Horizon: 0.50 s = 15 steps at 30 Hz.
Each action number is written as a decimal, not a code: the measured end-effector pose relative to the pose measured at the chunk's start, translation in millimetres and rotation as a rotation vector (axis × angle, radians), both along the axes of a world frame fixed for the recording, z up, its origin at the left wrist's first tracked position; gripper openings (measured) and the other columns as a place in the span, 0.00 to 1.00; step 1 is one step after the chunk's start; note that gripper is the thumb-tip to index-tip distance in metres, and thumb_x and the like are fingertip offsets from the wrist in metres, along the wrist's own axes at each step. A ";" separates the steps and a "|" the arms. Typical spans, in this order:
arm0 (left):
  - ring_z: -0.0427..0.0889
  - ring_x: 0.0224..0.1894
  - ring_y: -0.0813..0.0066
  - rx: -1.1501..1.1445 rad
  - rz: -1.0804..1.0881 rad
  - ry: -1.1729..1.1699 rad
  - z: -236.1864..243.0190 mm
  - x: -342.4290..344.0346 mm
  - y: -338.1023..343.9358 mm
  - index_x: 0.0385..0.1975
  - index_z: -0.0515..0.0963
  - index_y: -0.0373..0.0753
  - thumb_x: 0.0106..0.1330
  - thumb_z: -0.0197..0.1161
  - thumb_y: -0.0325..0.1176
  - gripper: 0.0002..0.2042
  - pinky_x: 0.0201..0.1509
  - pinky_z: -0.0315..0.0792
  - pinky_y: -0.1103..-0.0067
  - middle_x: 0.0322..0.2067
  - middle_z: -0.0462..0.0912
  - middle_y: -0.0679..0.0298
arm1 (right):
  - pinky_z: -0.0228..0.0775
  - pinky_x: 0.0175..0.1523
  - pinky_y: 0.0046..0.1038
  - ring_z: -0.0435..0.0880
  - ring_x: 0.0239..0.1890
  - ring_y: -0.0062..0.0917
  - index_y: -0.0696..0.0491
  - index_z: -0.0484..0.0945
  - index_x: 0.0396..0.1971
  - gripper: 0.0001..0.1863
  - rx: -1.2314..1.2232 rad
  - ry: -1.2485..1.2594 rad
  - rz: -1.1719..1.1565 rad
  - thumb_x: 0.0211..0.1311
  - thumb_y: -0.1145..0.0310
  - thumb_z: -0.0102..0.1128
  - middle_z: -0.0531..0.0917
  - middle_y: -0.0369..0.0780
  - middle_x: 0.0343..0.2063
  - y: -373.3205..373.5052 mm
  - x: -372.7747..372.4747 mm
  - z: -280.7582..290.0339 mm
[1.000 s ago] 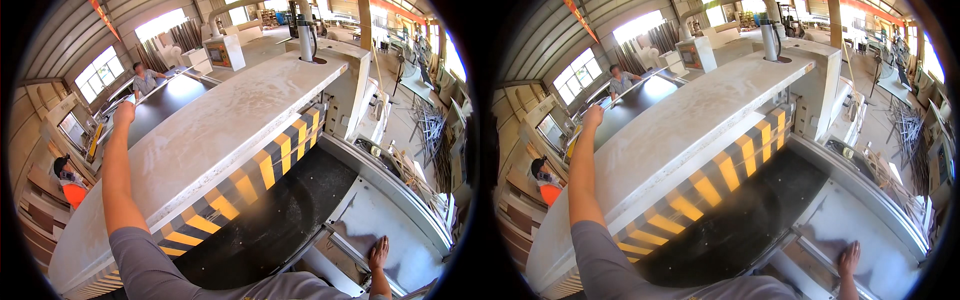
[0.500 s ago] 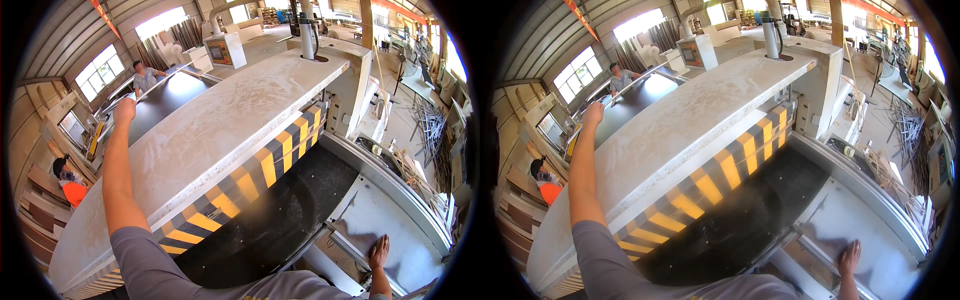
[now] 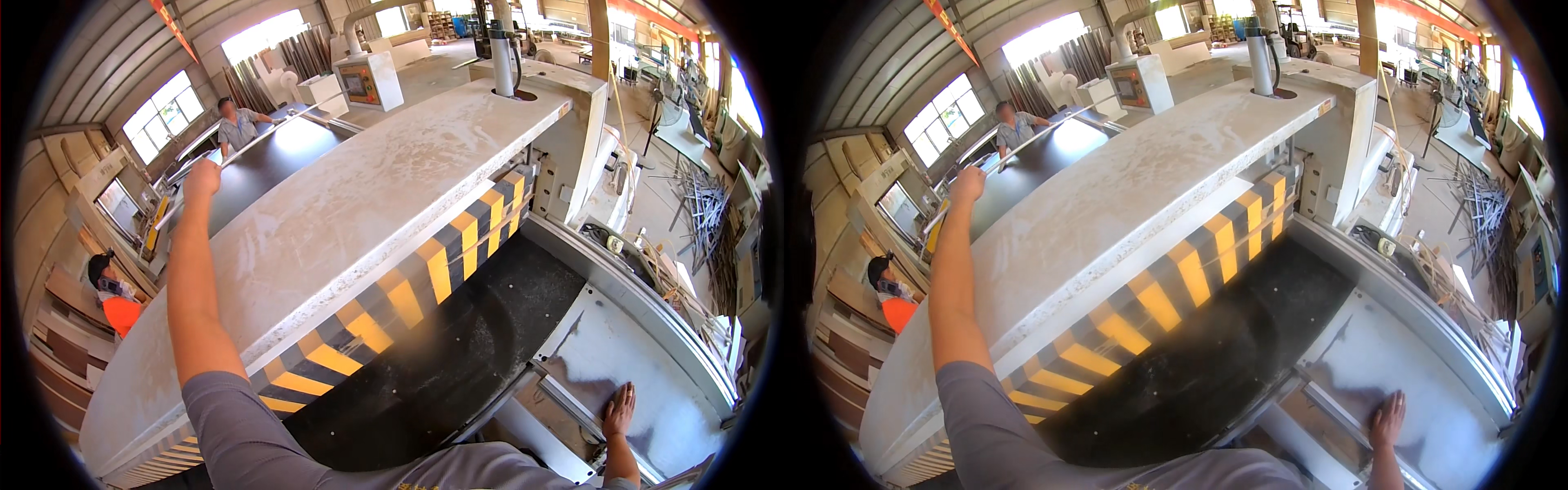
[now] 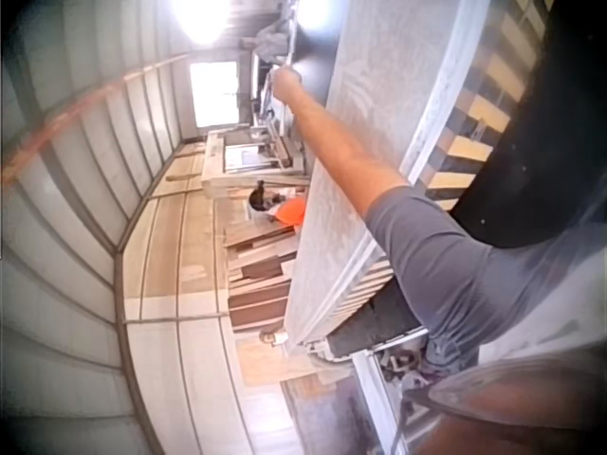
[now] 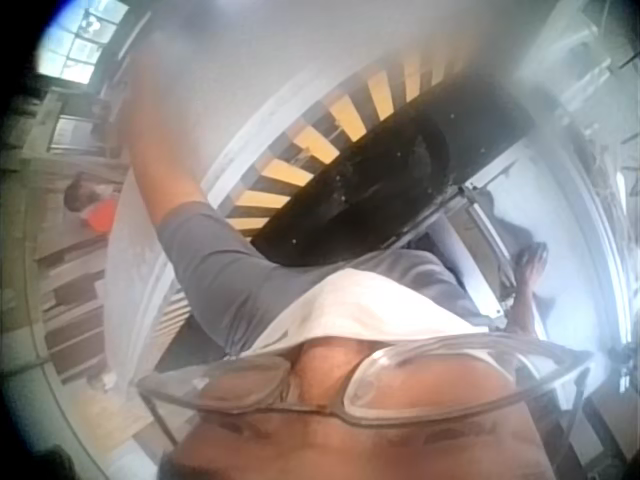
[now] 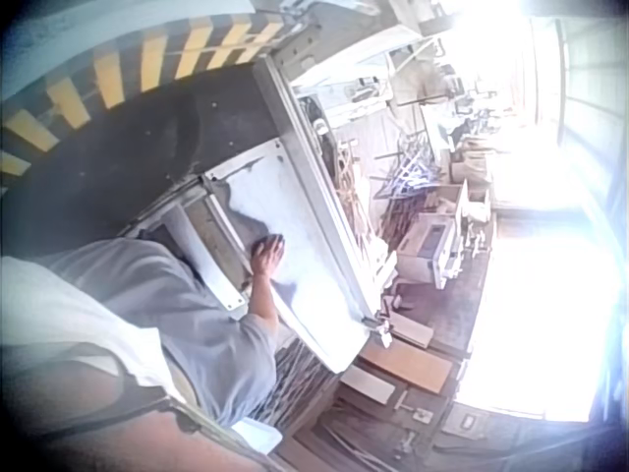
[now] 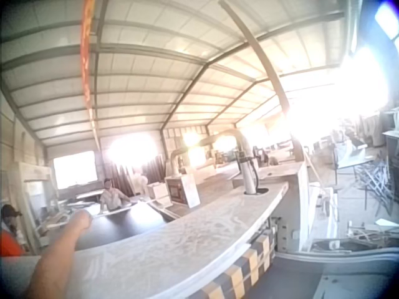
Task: The person operates a large industrial panel saw to cut a plywood sheet, first aligning the sheet against the fence and then sliding the table to feed it through the saw.
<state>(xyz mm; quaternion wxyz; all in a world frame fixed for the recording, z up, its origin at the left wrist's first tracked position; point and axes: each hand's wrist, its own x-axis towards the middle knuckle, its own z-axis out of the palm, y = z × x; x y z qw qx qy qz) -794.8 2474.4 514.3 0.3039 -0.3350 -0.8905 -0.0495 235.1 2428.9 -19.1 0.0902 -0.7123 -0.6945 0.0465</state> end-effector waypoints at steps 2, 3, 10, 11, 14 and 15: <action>0.87 0.49 0.48 -0.029 -0.028 -0.038 24.5 -18.6 -13.7 0.43 0.88 0.41 0.68 0.63 0.44 0.15 0.55 0.79 0.60 0.44 0.88 0.50 | 0.40 0.83 0.41 0.50 0.80 0.45 0.56 0.57 0.76 0.38 -0.027 -0.005 -0.006 0.66 0.70 0.54 0.55 0.47 0.78 1.9 -2.5 -0.6; 0.87 0.48 0.47 -0.060 -0.064 -0.076 35.4 -29.0 -21.2 0.40 0.88 0.40 0.67 0.63 0.43 0.14 0.55 0.79 0.60 0.42 0.89 0.49 | 0.40 0.83 0.41 0.50 0.80 0.45 0.56 0.57 0.76 0.38 -0.032 -0.005 -0.005 0.66 0.70 0.54 0.55 0.47 0.78 0.2 -4.5 2.4; 0.89 0.43 0.51 -0.014 -0.116 -0.208 48.1 -54.4 -62.9 0.38 0.91 0.42 0.60 0.67 0.43 0.14 0.52 0.79 0.64 0.38 0.89 0.48 | 0.41 0.83 0.41 0.50 0.80 0.45 0.56 0.58 0.75 0.37 -0.004 0.049 -0.021 0.65 0.71 0.55 0.56 0.48 0.78 1.4 -7.3 8.2; 0.89 0.43 0.51 -0.013 -0.114 -0.205 50.1 -58.3 -66.7 0.38 0.91 0.42 0.60 0.67 0.43 0.14 0.52 0.79 0.64 0.38 0.89 0.48 | 0.41 0.83 0.41 0.50 0.80 0.45 0.56 0.58 0.75 0.37 0.004 0.046 -0.008 0.65 0.71 0.55 0.56 0.48 0.77 2.6 -6.7 6.6; 0.89 0.42 0.52 0.008 -0.150 -0.217 48.0 -64.2 -68.2 0.38 0.91 0.41 0.60 0.67 0.43 0.14 0.52 0.79 0.65 0.37 0.89 0.47 | 0.41 0.83 0.42 0.50 0.80 0.46 0.56 0.58 0.75 0.37 -0.001 0.049 -0.014 0.65 0.70 0.55 0.56 0.48 0.77 2.6 -5.3 3.2; 0.89 0.42 0.53 0.019 -0.149 -0.216 46.1 -64.9 -67.1 0.37 0.91 0.40 0.60 0.67 0.43 0.14 0.52 0.79 0.65 0.37 0.89 0.48 | 0.41 0.83 0.42 0.50 0.80 0.46 0.56 0.58 0.75 0.37 -0.001 0.046 -0.016 0.65 0.70 0.55 0.56 0.48 0.77 2.3 -5.1 4.1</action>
